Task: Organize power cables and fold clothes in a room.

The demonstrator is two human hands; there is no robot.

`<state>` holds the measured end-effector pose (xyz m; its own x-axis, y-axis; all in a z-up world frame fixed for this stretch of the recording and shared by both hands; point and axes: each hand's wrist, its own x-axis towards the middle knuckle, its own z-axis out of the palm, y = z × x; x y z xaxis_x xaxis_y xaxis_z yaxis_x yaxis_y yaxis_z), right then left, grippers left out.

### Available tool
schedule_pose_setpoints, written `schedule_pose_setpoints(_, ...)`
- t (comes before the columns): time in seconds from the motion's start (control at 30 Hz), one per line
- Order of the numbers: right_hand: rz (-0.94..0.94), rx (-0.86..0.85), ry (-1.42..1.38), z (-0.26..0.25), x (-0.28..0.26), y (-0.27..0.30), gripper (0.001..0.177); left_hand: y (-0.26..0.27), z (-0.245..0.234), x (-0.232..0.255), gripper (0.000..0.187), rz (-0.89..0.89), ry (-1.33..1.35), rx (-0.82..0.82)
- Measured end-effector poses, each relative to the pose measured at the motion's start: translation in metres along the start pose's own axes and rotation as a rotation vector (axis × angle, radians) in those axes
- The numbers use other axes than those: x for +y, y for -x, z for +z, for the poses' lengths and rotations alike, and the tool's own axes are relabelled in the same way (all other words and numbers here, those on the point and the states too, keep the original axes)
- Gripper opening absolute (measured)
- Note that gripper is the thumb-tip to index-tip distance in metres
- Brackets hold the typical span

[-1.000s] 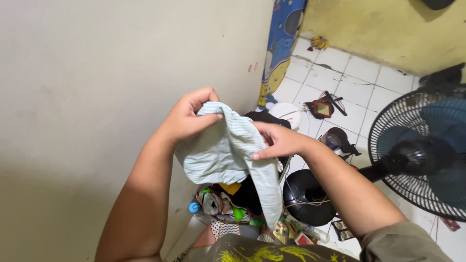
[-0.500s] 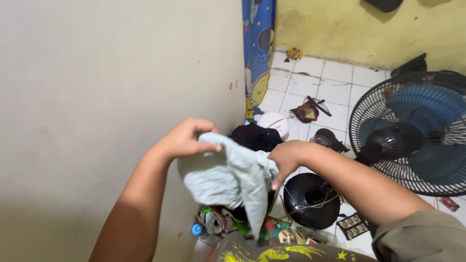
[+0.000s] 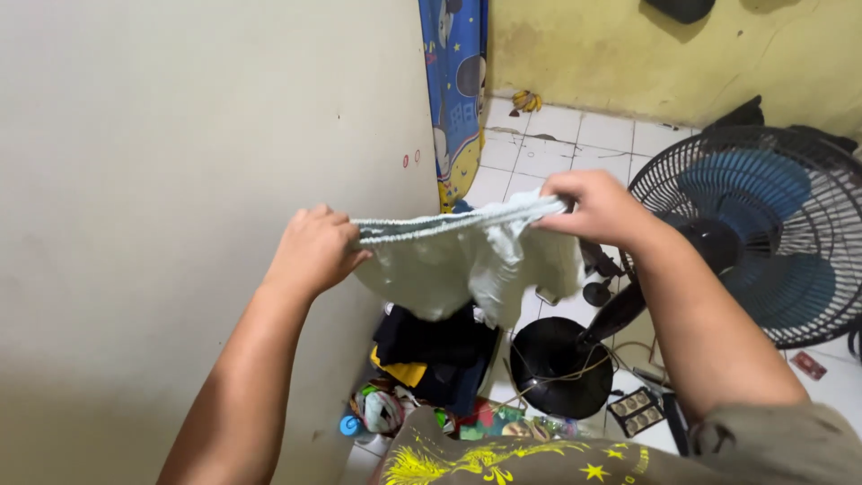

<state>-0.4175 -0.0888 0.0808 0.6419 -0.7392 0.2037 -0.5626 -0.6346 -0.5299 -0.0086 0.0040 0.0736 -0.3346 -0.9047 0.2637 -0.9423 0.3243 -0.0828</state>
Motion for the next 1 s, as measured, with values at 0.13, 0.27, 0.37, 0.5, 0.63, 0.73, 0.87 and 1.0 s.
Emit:
schedule_pose_setpoints(0.13,0.004,0.265,-0.123,-0.014,0.005,0.008,0.021,-0.008,-0.007,-0.002,0.024,0.025,0.142,0.301)
schedule_pose_setpoints(0.27,-0.172,0.36,-0.042,-0.012,0.026,0.014,0.035,-0.009,0.001,0.004,0.024,-0.105,0.309,0.482)
schedule_pose_setpoints(0.37,-0.05,0.336,-0.255,-0.011,0.04,0.007,0.027,-0.022,0.022,-0.003,0.022,-0.365,0.594,0.296)
schedule_pose_setpoints(0.5,0.197,0.195,-0.192,0.004,0.058,0.004,0.016,-0.026,0.063,-0.002,0.022,-0.411,1.107,0.201)
schedule_pose_setpoints(0.63,0.25,0.199,-0.729,0.024,0.079,-0.012,0.017,-0.034,0.072,-0.007,0.027,-0.403,1.365,0.217)
schedule_pose_setpoints(0.73,0.563,0.144,-1.062,0.035,0.075,-0.024,0.021,-0.045,0.104,-0.004,0.032,-0.499,1.236,0.223)
schedule_pose_setpoints(0.87,0.665,0.132,-1.194,0.064,0.038,-0.039,0.028,-0.069,0.119,0.051,0.046,-0.665,1.096,0.188)
schedule_pose_setpoints(1.0,0.363,-0.094,-1.012,0.113,0.01,-0.04,0.061,-0.073,0.096,0.121,0.061,-0.55,1.475,0.037)
